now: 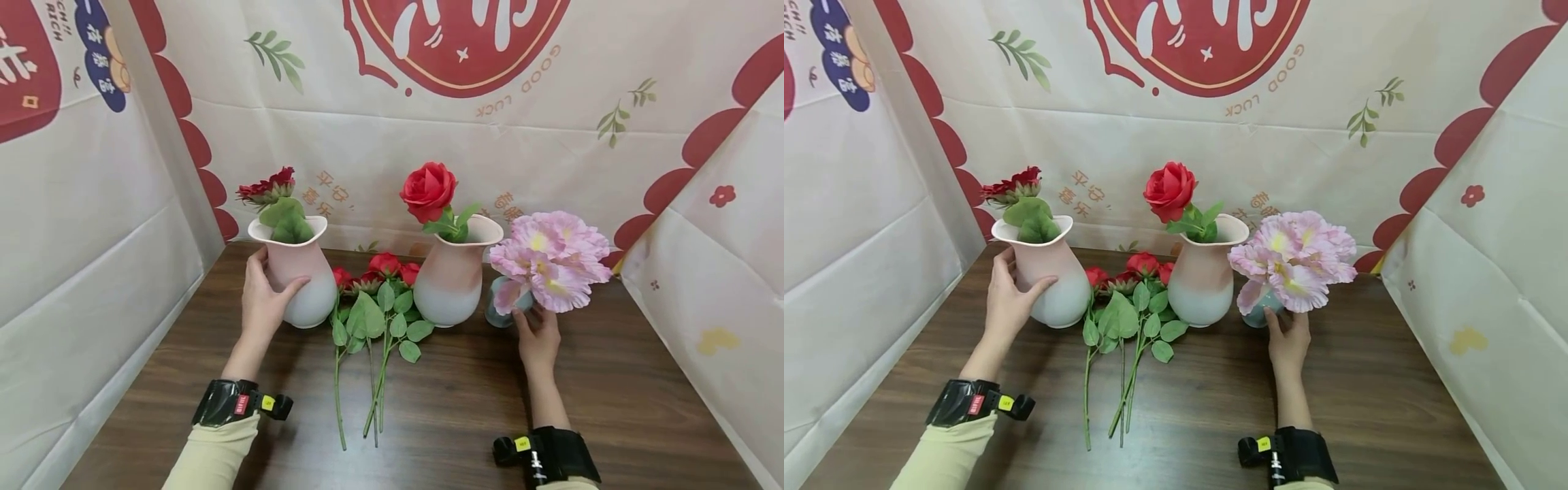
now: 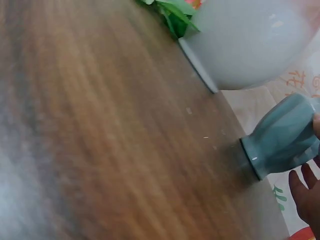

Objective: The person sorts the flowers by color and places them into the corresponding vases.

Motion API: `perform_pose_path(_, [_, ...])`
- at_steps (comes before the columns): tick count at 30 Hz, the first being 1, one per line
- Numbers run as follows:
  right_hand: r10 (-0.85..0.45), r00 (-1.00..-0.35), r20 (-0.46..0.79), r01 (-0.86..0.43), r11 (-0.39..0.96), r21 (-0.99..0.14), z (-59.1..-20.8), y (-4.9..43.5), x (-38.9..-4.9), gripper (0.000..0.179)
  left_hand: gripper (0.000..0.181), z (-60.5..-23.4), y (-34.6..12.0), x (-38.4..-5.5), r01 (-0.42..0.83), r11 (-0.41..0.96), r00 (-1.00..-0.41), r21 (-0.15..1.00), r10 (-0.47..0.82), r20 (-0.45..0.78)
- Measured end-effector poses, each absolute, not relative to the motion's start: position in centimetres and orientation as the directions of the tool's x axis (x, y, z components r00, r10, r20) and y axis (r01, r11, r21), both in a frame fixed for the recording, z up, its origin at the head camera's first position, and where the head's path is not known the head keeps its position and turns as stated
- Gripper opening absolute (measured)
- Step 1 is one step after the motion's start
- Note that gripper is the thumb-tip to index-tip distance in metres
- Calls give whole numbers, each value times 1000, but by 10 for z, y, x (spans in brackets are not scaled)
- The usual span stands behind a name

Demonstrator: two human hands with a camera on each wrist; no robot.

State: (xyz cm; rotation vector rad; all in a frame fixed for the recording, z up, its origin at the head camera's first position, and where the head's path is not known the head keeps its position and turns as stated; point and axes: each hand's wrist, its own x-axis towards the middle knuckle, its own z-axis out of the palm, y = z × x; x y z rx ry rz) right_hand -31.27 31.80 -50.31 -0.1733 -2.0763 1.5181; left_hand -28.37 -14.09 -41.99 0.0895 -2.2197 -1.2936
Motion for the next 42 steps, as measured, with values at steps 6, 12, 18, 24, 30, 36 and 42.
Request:
perform_pose_path(6, [449,-801,397,-180,452,-874,-499,323,-303,48,87,-419,-139,-285,189,555,-851,810,-320,417])
perform_pose_path(12, [505,-760,409,-91,540,-837,-494,319,-283,38,88,-417,-139,-286,177,564,-857,807,-315,408])
perform_pose_path(18, [267,-921,284,-44,653,-756,-478,297,-261,27,87,-416,-140,-286,178,569,-851,803,-321,416])
perform_pose_path(24, [-21,-991,133,-120,579,-806,-454,250,-252,27,87,-416,-140,-285,181,561,-851,808,-322,415])
perform_pose_path(30, [-112,-989,98,-141,480,-866,-444,202,-255,19,88,-417,-140,-284,177,557,-854,812,-324,408])
perform_pose_path(36, [-182,-980,80,-153,437,-887,-445,161,-259,18,87,-418,-141,-283,179,552,-852,814,-327,409])
perform_pose_path(42, [-241,-970,17,-121,425,-897,-457,130,-263,18,87,-417,-140,-282,184,546,-850,818,-330,411])
